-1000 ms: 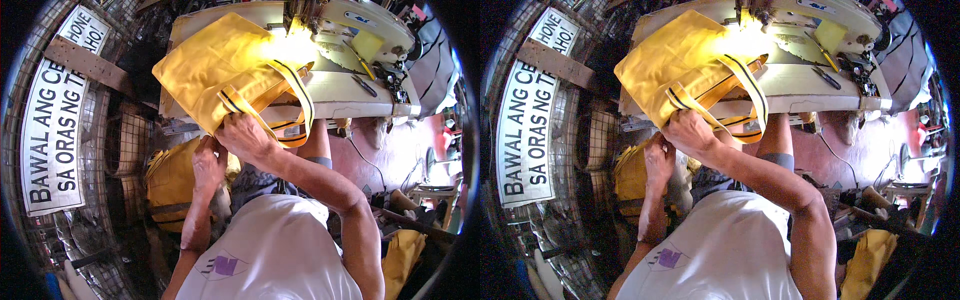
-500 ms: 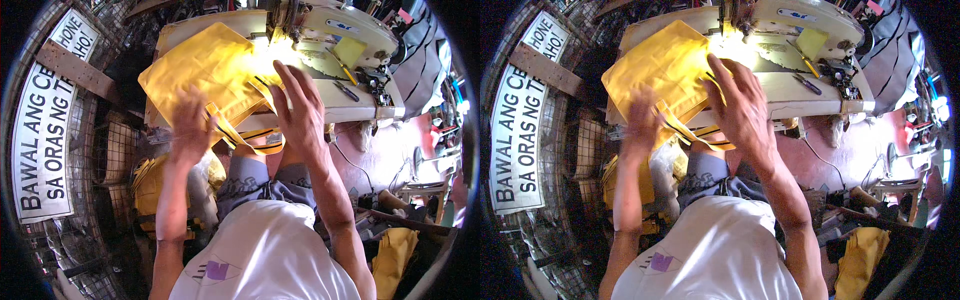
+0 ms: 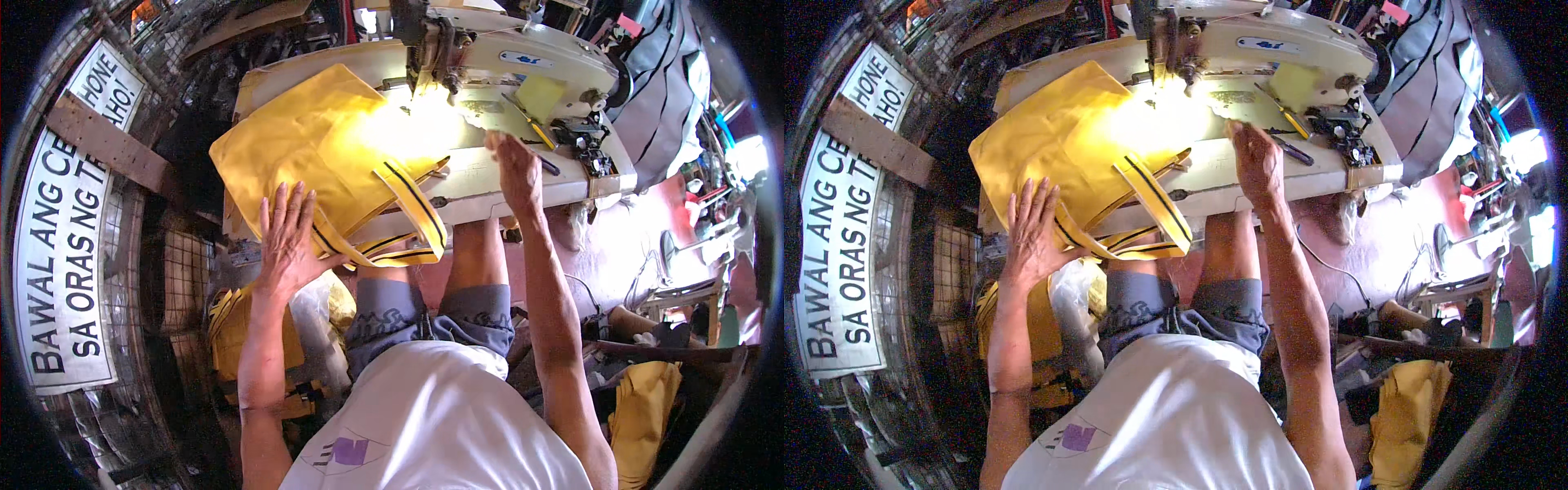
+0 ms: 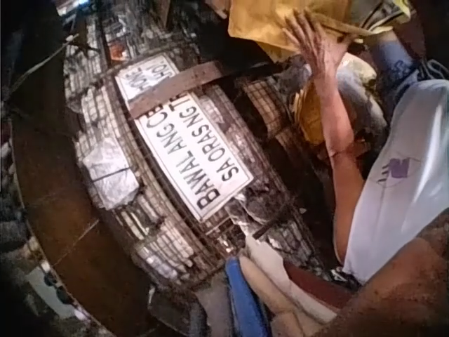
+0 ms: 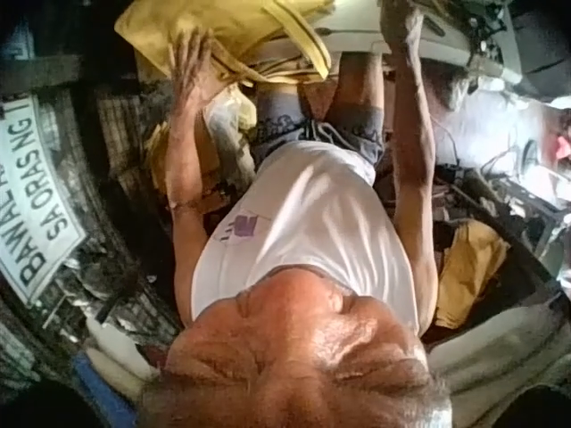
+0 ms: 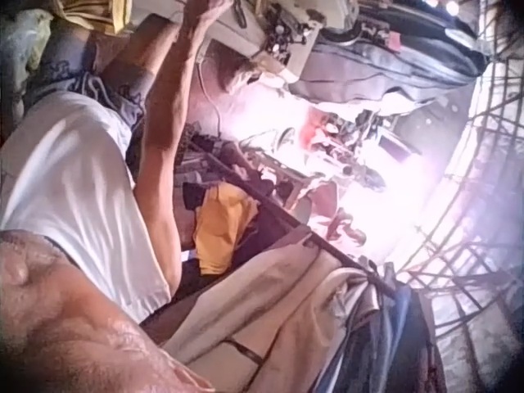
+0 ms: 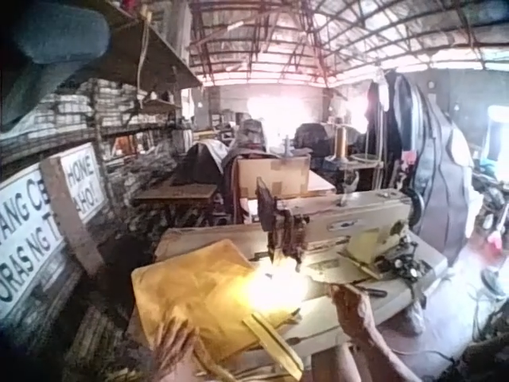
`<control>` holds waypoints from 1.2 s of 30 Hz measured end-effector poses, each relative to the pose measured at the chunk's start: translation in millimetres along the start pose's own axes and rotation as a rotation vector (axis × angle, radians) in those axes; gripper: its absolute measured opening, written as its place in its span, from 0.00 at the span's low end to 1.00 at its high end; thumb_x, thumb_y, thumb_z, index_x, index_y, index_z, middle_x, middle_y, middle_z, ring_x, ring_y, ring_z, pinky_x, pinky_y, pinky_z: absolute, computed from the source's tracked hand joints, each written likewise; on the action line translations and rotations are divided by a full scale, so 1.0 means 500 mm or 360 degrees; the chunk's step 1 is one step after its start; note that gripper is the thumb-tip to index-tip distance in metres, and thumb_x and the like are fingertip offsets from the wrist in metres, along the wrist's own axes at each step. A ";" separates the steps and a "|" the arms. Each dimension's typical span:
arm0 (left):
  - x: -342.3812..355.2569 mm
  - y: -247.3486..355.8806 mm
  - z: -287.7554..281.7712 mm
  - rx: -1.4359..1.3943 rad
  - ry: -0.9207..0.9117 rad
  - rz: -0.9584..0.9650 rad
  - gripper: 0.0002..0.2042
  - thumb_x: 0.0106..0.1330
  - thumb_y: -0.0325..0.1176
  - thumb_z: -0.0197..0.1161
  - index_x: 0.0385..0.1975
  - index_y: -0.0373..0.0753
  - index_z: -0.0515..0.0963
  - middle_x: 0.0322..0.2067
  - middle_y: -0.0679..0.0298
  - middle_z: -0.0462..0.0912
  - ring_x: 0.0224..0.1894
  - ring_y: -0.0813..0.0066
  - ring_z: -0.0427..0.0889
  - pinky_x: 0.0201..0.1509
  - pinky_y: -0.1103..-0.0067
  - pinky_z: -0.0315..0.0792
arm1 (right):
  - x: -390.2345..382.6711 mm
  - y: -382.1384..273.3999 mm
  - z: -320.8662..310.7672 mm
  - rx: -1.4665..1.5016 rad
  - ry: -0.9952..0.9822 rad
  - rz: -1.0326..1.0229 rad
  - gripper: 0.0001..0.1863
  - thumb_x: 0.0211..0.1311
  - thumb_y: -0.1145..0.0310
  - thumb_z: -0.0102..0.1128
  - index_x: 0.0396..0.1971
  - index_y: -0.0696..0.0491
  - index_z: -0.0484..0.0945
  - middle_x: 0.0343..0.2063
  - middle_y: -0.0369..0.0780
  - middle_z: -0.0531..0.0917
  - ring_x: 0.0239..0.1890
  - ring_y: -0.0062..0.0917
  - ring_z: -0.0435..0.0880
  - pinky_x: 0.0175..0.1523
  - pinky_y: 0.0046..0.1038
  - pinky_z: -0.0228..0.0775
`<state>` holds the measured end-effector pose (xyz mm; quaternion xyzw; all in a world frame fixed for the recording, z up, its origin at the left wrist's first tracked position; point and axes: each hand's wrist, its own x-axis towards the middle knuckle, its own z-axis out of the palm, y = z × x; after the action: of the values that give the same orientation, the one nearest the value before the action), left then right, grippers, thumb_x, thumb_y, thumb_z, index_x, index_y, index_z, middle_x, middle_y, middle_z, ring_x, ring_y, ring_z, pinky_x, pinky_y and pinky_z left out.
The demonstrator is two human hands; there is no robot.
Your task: The person is sewing a yellow tote bag using an industrial sewing machine.
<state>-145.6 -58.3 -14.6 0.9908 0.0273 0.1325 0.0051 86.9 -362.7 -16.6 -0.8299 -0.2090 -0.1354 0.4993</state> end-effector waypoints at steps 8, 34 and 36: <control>-0.023 -0.084 -0.042 -0.0111 -0.0155 -0.0104 0.50 0.41 0.46 0.79 0.68 0.38 0.61 0.71 0.54 0.54 0.75 0.53 0.45 0.77 0.57 0.42 | -0.067 0.039 0.059 -0.0597 0.0253 -0.0426 0.08 0.59 0.70 0.62 0.39 0.51 0.82 0.34 0.41 0.80 0.41 0.38 0.79 0.47 0.37 0.72; -0.065 -0.077 0.008 -0.0106 0.0297 -0.0542 0.23 0.57 0.18 0.58 0.55 0.35 0.75 0.56 0.52 0.76 0.61 0.55 0.73 0.67 0.68 0.66 | -0.077 0.111 0.037 -0.0649 0.0271 -0.0406 0.09 0.48 0.71 0.64 0.33 0.50 0.81 0.34 0.39 0.81 0.38 0.35 0.79 0.43 0.36 0.73; -0.054 -0.052 -0.038 -0.0128 0.0306 -0.0582 0.20 0.61 0.20 0.55 0.55 0.35 0.75 0.55 0.52 0.77 0.59 0.55 0.74 0.66 0.68 0.66 | -0.092 0.127 0.062 -0.1079 0.0128 -0.0454 0.11 0.50 0.70 0.60 0.35 0.50 0.80 0.39 0.41 0.80 0.46 0.34 0.77 0.45 0.36 0.74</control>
<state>-177.9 -33.6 -3.9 0.9511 0.2018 0.2244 0.0660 77.9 -371.1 -100.2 -0.9047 -0.2461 -0.2977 0.1800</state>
